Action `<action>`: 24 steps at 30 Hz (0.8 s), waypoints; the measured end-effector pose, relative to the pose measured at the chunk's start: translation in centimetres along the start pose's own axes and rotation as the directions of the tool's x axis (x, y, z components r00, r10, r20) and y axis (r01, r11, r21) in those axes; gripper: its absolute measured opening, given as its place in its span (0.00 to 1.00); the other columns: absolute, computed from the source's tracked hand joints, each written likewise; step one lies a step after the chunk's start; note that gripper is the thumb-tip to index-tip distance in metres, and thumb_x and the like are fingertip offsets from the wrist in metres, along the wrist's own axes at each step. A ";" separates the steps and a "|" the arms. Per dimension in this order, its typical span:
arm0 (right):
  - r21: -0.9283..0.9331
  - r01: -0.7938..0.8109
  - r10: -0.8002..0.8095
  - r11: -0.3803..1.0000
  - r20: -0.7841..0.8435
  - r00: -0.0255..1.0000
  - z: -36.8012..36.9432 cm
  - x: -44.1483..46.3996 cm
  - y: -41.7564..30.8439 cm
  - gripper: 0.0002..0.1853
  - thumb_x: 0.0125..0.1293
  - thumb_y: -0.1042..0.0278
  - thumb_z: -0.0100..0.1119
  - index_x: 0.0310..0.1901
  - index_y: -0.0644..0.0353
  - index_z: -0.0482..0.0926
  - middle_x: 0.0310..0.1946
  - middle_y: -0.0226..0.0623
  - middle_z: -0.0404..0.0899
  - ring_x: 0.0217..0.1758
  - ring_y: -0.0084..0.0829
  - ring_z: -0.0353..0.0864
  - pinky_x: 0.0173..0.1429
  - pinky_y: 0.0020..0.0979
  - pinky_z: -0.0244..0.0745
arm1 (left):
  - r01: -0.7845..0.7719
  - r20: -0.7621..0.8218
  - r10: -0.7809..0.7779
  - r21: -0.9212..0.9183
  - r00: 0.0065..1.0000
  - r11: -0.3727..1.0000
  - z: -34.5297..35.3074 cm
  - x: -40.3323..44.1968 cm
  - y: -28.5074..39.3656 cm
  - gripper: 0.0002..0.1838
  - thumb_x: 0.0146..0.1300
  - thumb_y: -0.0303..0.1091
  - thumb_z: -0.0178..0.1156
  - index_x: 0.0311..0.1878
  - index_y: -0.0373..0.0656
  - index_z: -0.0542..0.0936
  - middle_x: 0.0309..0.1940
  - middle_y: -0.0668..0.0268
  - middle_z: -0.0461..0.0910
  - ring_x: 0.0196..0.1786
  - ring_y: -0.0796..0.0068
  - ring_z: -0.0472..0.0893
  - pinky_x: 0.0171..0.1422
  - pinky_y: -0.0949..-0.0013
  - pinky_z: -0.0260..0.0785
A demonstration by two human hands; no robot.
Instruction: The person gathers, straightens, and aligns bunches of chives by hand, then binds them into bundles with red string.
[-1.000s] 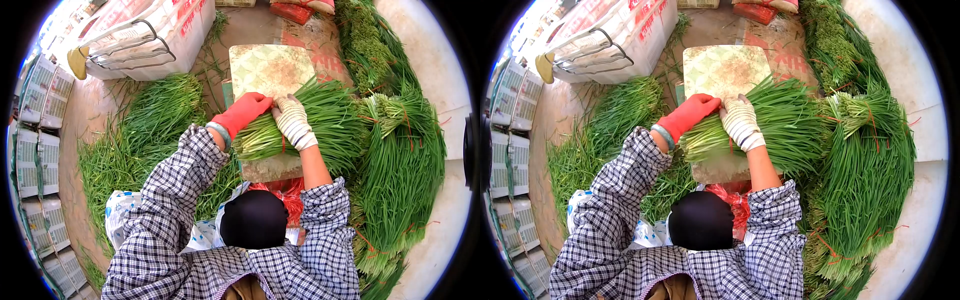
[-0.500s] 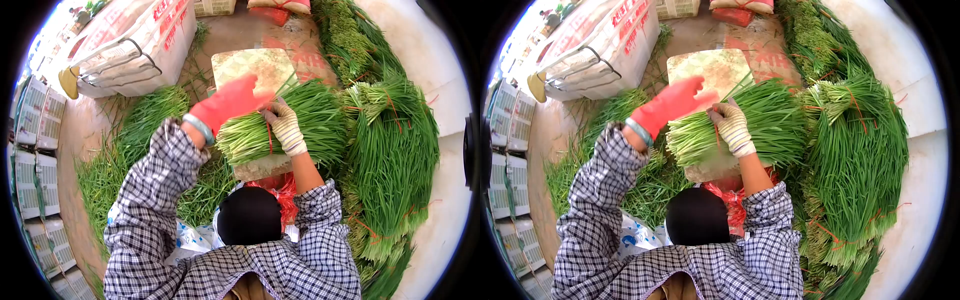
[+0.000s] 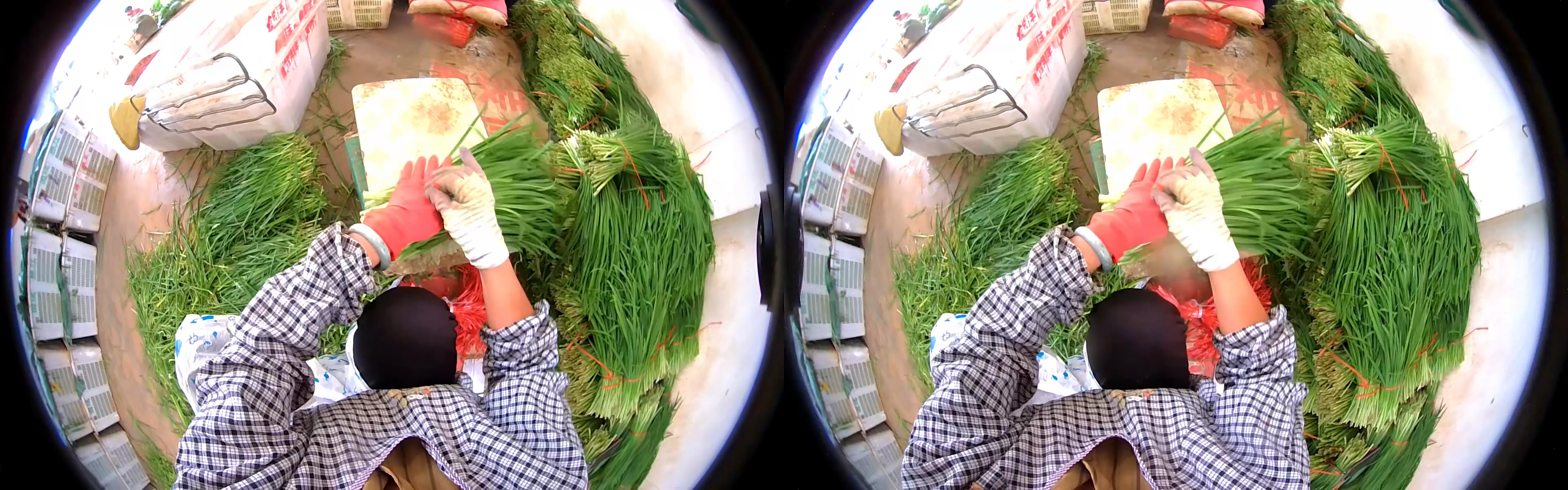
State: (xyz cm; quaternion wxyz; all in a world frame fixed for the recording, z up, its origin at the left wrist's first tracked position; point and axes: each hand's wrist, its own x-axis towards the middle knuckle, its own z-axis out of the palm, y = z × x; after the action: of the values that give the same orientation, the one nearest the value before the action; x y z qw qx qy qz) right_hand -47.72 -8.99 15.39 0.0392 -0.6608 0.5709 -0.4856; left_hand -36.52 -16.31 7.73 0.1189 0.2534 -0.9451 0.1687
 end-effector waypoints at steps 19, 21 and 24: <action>0.729 -0.672 0.618 0.128 0.471 0.629 2.9 -14.8 6.6 0.49 0.59 0.22 0.51 0.69 0.58 0.63 0.62 0.44 0.72 0.60 0.39 0.75 0.66 0.46 0.69 | 0.243 0.365 0.085 -0.758 0.927 0.605 -2.9 2.4 -5.3 0.15 0.69 0.40 0.46 0.42 0.36 0.72 0.35 0.43 0.76 0.43 0.39 0.77 0.47 0.49 0.69; 0.815 -0.574 0.690 -0.077 0.459 0.559 2.6 -9.1 2.4 0.48 0.59 0.23 0.51 0.68 0.58 0.64 0.62 0.41 0.72 0.62 0.38 0.73 0.68 0.43 0.67 | 0.131 0.273 0.114 -0.737 0.955 0.663 -4.8 1.4 -4.1 0.11 0.67 0.35 0.49 0.46 0.37 0.71 0.36 0.43 0.74 0.41 0.40 0.75 0.46 0.53 0.70; 0.931 -0.358 0.696 0.077 0.207 0.688 3.6 -5.7 4.0 0.45 0.58 0.31 0.62 0.67 0.59 0.66 0.62 0.36 0.74 0.64 0.35 0.72 0.69 0.39 0.67 | 0.175 0.043 -0.238 -0.801 0.970 0.572 -3.8 0.2 -3.0 0.16 0.72 0.35 0.47 0.49 0.32 0.77 0.44 0.41 0.78 0.47 0.45 0.78 0.51 0.53 0.71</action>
State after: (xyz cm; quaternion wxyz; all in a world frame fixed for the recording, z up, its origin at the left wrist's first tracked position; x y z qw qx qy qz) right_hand -47.38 -7.63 7.68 0.5000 -0.1714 0.3806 -0.7588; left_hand -34.64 -17.36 12.07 0.2713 0.2755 -0.8791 -0.2788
